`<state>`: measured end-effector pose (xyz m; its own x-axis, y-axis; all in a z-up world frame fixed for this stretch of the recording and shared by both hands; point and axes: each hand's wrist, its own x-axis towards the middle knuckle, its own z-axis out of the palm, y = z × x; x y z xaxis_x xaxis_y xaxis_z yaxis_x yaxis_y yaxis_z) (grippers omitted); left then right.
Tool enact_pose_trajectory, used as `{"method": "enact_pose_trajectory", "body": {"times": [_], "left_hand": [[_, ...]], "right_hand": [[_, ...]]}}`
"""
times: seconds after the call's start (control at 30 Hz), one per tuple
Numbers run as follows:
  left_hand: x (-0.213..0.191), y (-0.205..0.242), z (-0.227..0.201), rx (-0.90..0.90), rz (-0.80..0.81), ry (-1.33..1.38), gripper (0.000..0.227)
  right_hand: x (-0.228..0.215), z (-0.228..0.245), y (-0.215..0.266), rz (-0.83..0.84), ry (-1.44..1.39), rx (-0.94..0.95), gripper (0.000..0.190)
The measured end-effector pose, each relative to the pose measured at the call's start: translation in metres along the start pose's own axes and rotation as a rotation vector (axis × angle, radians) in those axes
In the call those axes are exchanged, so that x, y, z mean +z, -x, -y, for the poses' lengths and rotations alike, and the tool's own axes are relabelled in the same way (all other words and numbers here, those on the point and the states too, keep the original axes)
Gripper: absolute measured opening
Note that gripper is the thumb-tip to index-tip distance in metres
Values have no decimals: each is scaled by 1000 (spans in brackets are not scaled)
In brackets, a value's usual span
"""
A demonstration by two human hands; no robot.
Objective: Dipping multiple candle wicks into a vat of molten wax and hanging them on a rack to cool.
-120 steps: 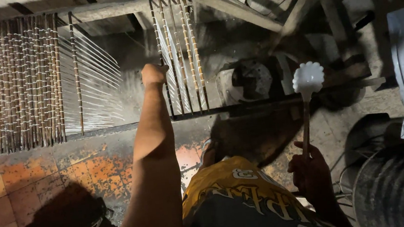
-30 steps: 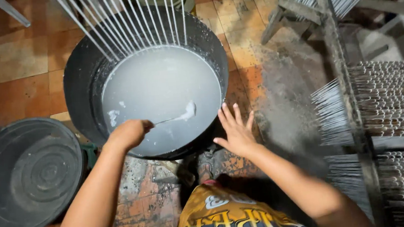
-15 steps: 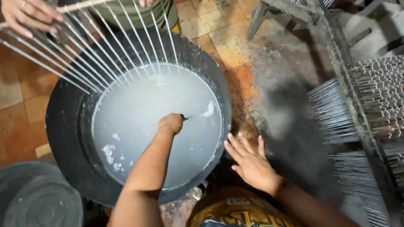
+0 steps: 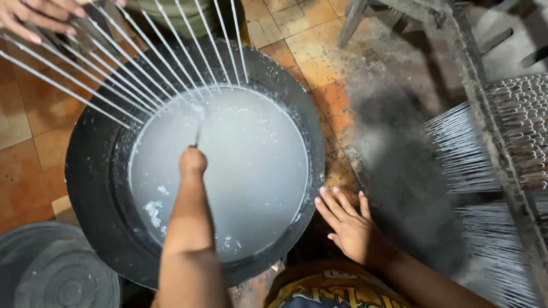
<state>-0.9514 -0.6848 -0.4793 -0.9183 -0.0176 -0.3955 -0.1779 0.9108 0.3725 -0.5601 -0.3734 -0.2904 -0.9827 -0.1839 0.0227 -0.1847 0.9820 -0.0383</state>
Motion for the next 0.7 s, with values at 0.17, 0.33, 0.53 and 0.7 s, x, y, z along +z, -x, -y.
{"method": "enact_pose_trajectory", "body": {"times": [0.17,0.33,0.53,0.7], "left_hand": [[24,35,34,233,65,-361,38],[53,134,-40,232,413,-124,50],[93,123,-43,358,459,-288,45],[33,120,4,218,373,-184,43]], "right_hand": [[5,-4,-1,107,32,-15,103],[22,-12,0,-3,164,-59,109],[-20,0,-18,466,-75,53,98],[-72,16,-37,697,-96,139,88]]}}
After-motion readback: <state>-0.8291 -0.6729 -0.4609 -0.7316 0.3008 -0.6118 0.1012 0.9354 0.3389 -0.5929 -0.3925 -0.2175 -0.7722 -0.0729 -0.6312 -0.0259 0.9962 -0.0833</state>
